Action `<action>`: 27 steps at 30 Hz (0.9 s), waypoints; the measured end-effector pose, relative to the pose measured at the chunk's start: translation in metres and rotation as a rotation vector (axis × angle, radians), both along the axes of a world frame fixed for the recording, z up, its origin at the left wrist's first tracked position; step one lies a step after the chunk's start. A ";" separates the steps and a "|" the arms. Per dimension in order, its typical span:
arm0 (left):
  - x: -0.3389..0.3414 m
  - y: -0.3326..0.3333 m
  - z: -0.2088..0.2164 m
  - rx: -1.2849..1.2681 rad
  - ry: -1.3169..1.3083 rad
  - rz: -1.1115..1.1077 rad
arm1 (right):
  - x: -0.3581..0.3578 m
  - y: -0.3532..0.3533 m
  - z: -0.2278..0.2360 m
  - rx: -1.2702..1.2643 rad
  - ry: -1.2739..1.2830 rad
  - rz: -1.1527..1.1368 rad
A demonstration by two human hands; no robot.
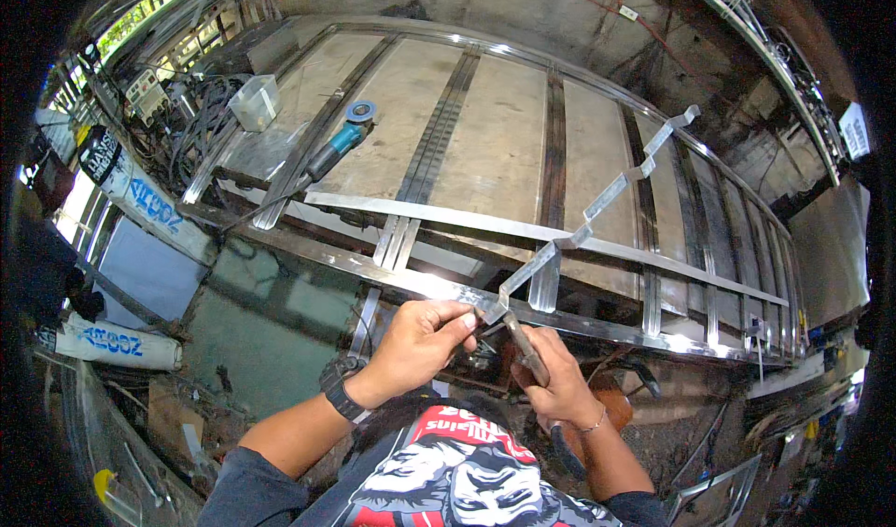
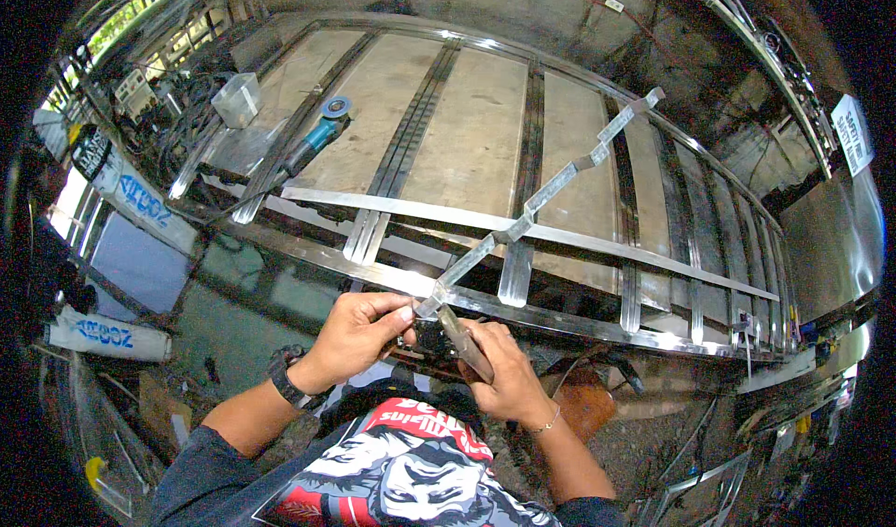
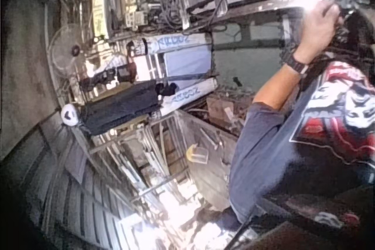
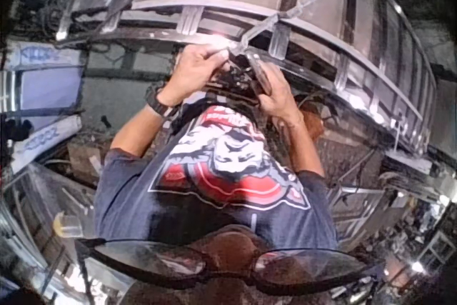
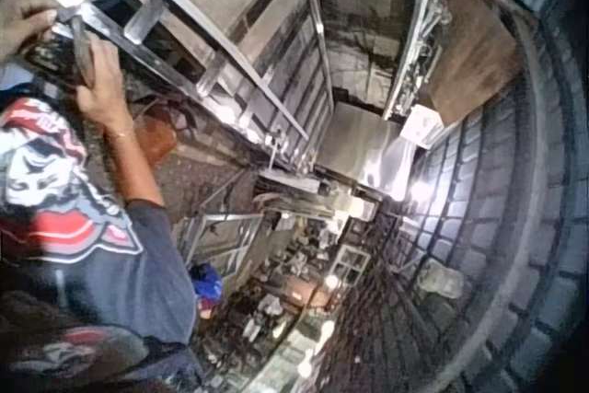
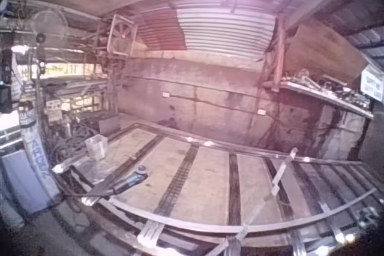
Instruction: The person bends a thin metal strip into a zigzag shape using pliers, repeatedly adjusting the angles by hand and with the tool. The person then moves to a workbench and uses a hammer to flatten or shape the metal further.
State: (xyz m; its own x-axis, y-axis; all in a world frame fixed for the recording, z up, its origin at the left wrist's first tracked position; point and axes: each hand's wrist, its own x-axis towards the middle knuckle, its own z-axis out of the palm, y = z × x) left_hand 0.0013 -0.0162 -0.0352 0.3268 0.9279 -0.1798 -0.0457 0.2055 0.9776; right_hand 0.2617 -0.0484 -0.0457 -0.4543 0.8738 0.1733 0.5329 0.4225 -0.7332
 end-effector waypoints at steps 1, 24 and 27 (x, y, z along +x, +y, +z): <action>0.000 0.001 0.003 0.001 0.006 -0.003 | 0.002 0.003 0.000 0.065 -0.041 0.020; 0.005 -0.008 0.003 0.236 0.107 -0.059 | 0.012 0.009 -0.015 0.139 -0.114 0.038; 0.008 -0.011 0.009 0.272 0.104 -0.076 | 0.014 0.007 -0.020 0.152 -0.096 0.049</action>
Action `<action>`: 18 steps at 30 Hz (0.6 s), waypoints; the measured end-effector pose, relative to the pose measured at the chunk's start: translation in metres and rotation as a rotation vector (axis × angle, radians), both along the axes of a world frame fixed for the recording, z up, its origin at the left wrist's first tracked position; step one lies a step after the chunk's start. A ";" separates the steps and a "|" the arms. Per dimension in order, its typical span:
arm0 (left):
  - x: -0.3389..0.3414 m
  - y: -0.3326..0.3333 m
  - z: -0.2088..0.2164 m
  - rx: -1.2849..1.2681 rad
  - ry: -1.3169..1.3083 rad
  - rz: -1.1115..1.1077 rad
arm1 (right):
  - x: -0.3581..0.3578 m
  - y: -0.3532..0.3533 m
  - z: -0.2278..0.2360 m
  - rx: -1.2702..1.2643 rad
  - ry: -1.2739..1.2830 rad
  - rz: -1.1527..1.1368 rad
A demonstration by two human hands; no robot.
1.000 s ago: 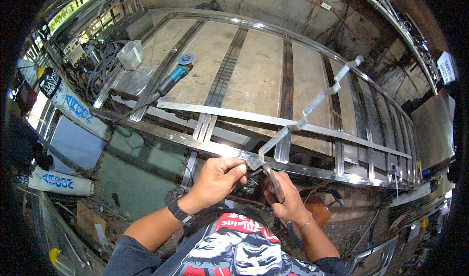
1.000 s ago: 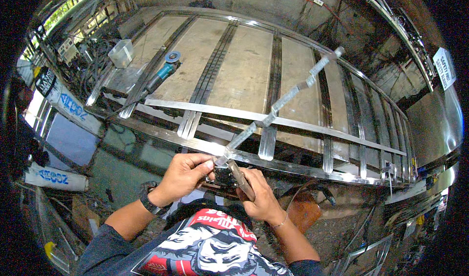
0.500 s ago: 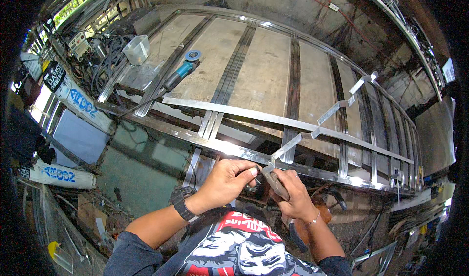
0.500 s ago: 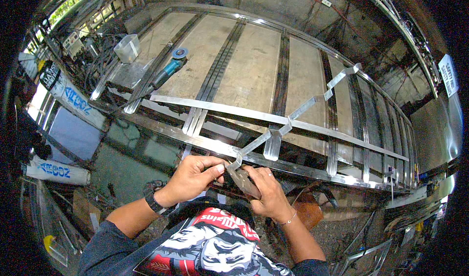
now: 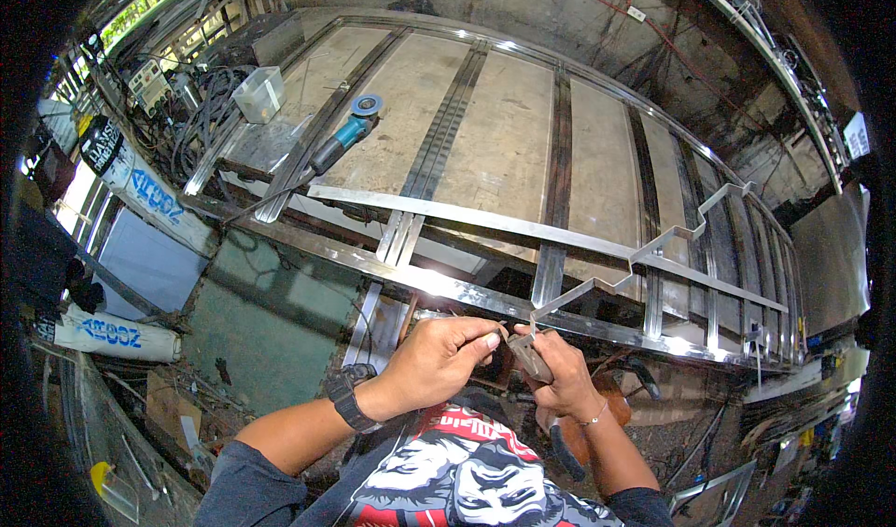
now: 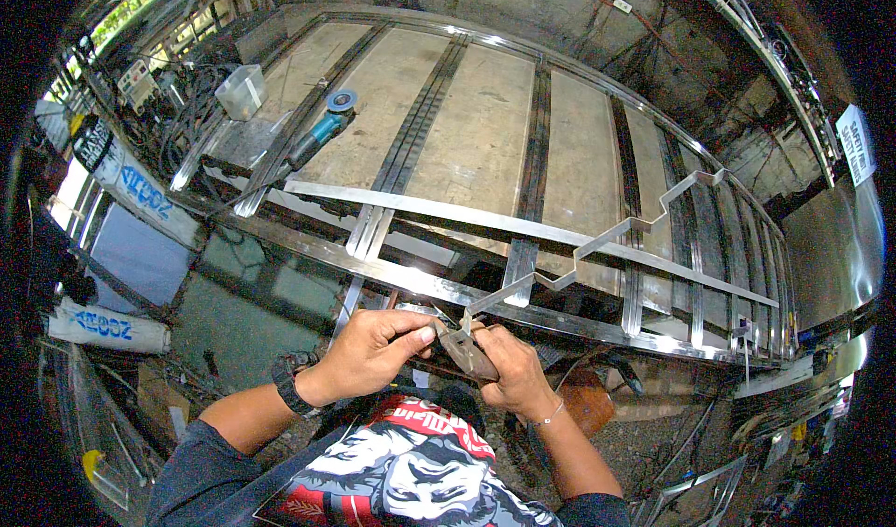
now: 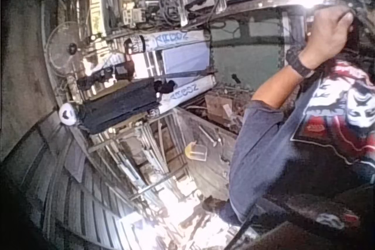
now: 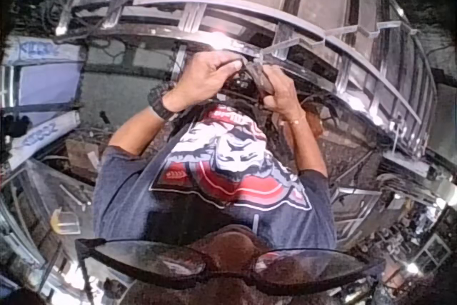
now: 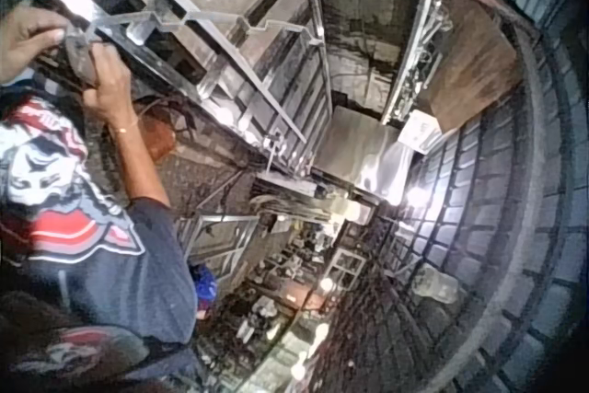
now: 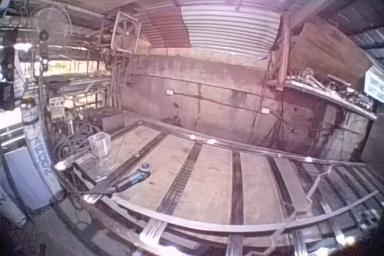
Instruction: The person bends a thin metal strip into a zigzag shape using pliers, repeatedly adjusting the angles by hand and with the tool. The person then moves to a workbench and uses a hammer to flatten or shape the metal further.
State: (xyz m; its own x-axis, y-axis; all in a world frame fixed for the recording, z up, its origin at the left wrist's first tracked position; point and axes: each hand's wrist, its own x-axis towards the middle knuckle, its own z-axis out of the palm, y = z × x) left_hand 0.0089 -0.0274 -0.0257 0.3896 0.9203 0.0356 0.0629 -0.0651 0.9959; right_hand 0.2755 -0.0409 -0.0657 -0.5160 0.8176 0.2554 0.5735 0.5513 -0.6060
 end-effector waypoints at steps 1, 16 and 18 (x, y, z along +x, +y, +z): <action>0.000 0.000 0.002 0.000 0.010 -0.007 | 0.001 0.000 -0.002 0.019 0.002 0.007; 0.001 -0.009 0.012 0.312 0.113 -0.008 | -0.002 -0.002 -0.004 -0.045 0.160 0.119; 0.002 -0.012 0.016 0.339 0.134 -0.021 | -0.002 -0.009 -0.006 -0.043 0.181 0.118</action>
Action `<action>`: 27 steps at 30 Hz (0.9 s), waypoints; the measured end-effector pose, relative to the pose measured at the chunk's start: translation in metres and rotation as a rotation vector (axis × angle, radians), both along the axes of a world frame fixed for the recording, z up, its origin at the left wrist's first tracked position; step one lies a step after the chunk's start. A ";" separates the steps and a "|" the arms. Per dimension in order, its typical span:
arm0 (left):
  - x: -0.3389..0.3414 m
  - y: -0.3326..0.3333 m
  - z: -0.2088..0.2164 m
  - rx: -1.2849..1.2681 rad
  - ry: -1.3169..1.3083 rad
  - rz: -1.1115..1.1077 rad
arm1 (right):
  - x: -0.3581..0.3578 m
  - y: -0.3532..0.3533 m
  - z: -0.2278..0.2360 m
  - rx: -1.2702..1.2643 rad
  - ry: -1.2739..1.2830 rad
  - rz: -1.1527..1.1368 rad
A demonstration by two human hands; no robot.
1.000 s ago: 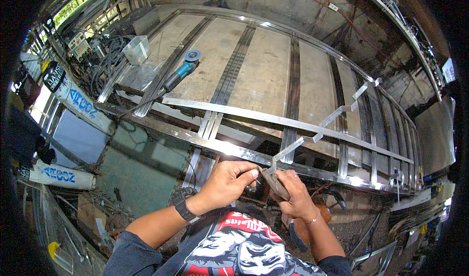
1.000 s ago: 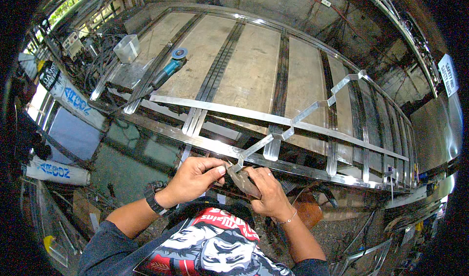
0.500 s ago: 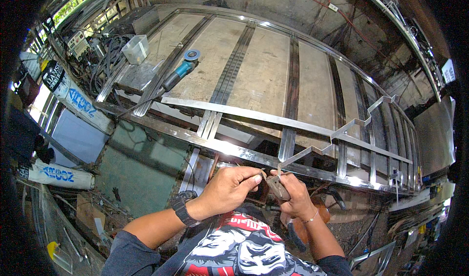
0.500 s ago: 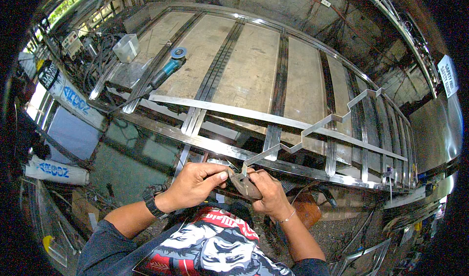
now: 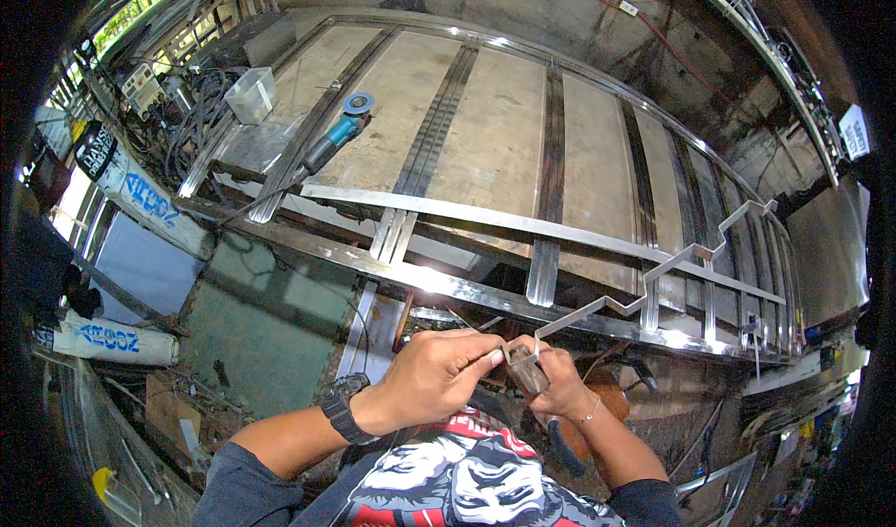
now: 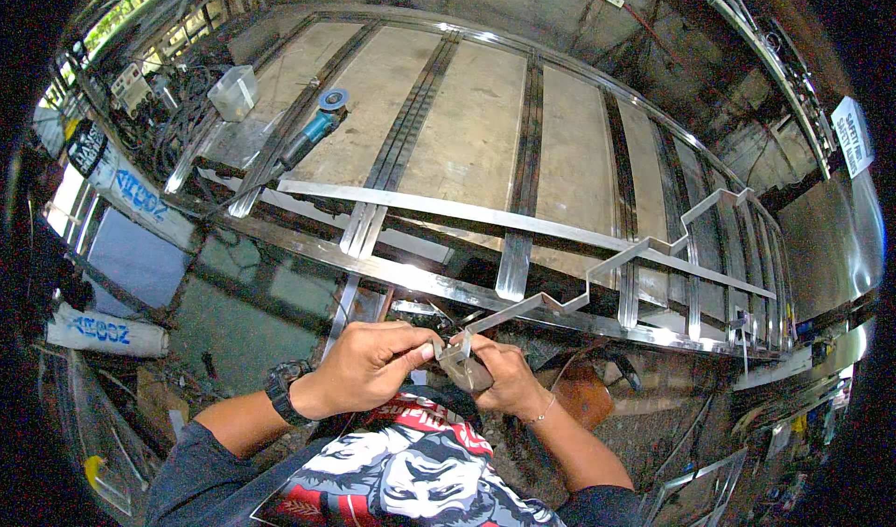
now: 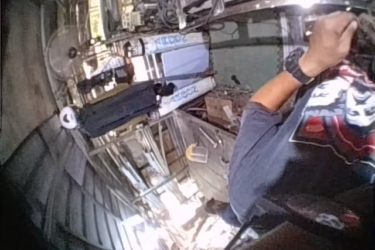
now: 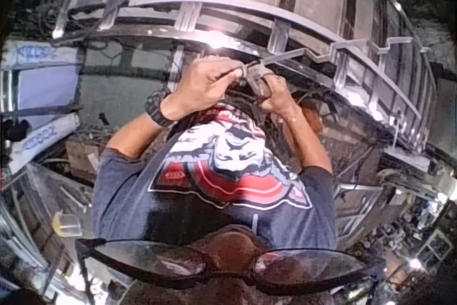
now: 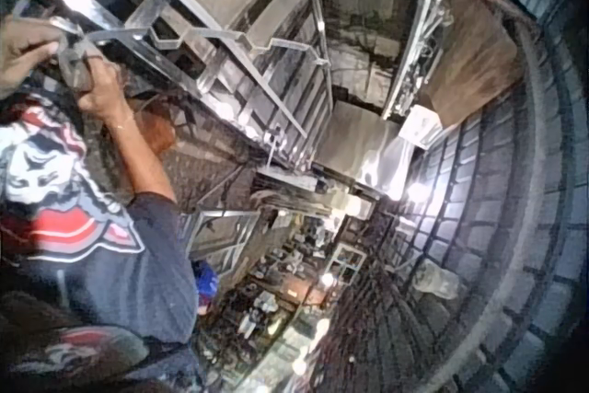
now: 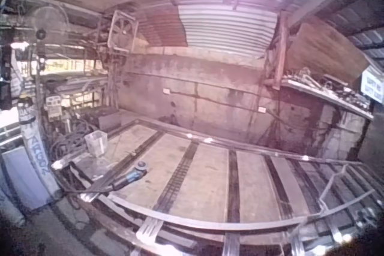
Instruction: The person bends a thin metal strip into a zigzag shape using pliers, repeatedly adjusting the angles by hand and with the tool. The person then moves to a workbench and uses a hammer to flatten or shape the metal further.
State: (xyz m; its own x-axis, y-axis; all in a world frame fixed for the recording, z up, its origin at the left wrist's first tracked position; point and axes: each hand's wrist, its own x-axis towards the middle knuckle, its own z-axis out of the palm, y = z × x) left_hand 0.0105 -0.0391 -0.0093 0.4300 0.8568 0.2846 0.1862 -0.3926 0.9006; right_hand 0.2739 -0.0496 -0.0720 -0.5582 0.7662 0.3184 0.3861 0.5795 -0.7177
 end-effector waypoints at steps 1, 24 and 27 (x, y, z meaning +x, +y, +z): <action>0.000 0.000 0.001 0.007 0.000 -0.010 | 0.000 -0.002 -0.002 0.002 0.012 0.001; -0.012 0.001 0.012 0.087 -0.004 -0.225 | -0.004 -0.018 -0.014 -0.072 0.116 0.113; -0.010 0.001 0.013 0.106 -0.009 -0.211 | 0.000 -0.015 -0.014 -0.072 0.034 0.059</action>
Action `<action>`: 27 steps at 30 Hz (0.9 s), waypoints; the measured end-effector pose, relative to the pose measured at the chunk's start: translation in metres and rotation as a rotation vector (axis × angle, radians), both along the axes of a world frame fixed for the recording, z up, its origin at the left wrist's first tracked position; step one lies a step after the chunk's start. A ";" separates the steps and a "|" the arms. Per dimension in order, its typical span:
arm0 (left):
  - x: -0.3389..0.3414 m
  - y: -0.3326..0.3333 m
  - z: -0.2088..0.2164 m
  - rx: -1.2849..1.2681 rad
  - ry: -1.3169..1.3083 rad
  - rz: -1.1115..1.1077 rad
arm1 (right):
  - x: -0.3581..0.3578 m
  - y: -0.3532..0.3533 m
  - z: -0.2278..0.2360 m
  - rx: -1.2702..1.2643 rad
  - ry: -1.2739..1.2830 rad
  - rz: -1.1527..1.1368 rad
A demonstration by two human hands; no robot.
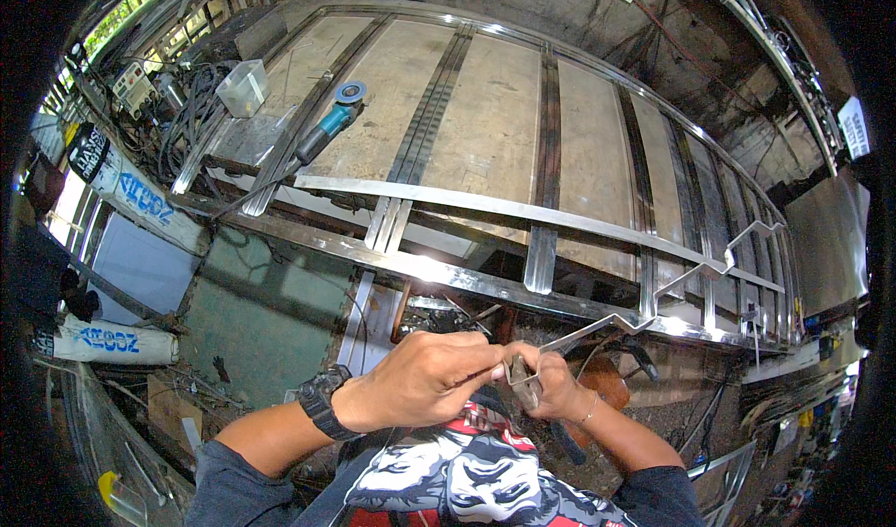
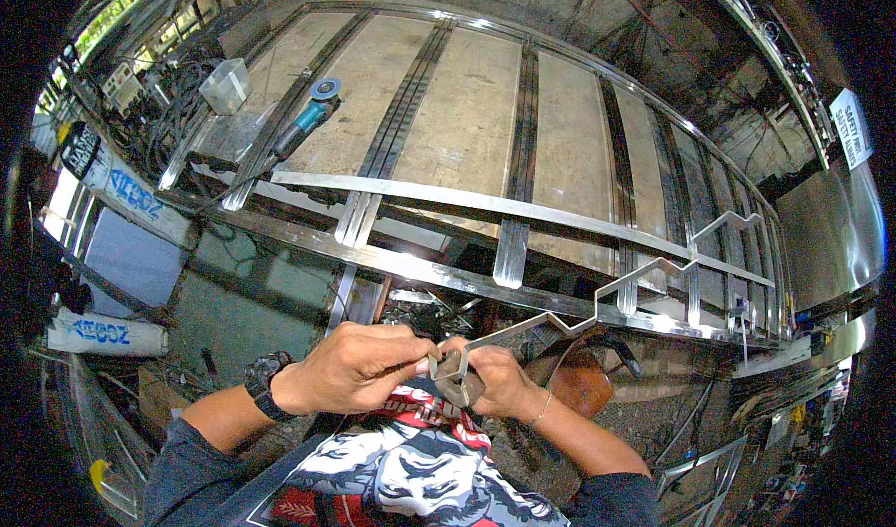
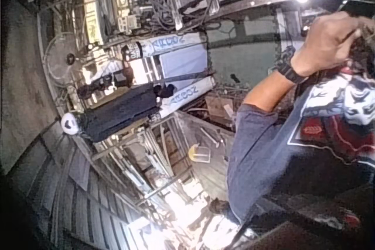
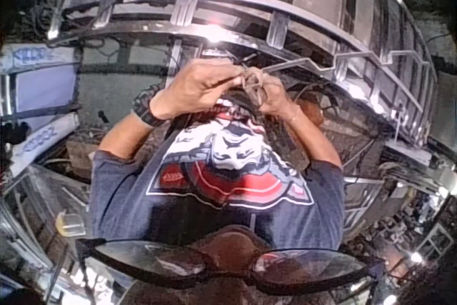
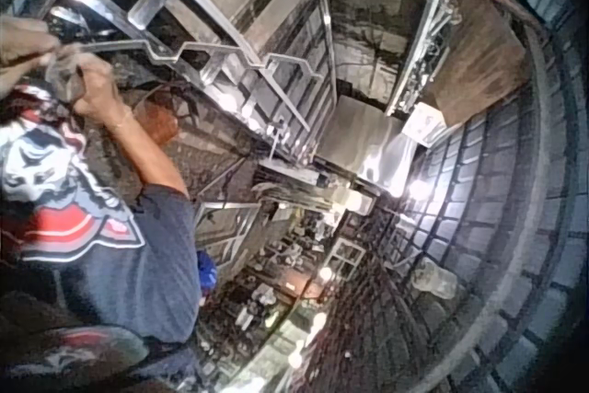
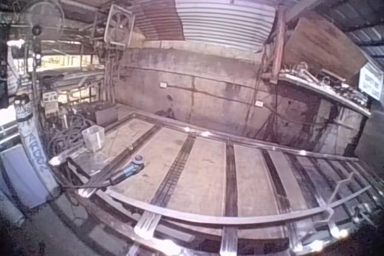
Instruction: The person bends a thin metal strip into a zigzag shape using pliers, repeatedly adjusting the angles by hand and with the tool. The person then moves to a workbench and uses a hammer to flatten or shape the metal further.
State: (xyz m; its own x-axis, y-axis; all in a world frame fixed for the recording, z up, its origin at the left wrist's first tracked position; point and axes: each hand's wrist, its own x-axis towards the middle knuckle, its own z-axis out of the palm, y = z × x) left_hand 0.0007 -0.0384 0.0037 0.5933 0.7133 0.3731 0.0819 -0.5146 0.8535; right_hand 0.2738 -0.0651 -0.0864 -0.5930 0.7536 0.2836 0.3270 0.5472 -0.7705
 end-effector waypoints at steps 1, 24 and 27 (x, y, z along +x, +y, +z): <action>0.002 0.000 0.000 0.024 0.007 0.035 | -0.001 0.004 0.005 0.004 -0.035 -0.021; 0.009 -0.006 -0.010 0.093 0.118 0.216 | -0.028 0.006 0.005 0.084 -0.177 -0.448; 0.009 -0.005 -0.011 0.046 0.122 0.226 | -0.029 0.008 0.014 0.140 -0.191 -0.438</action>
State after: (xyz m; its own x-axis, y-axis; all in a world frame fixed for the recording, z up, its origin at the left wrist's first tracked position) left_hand 0.0095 -0.0432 -0.0074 0.4631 0.8170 0.3435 0.3001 -0.5093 0.8066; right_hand 0.2444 -0.0568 -0.0721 -0.2808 0.9060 0.3168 0.6775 0.4209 -0.6032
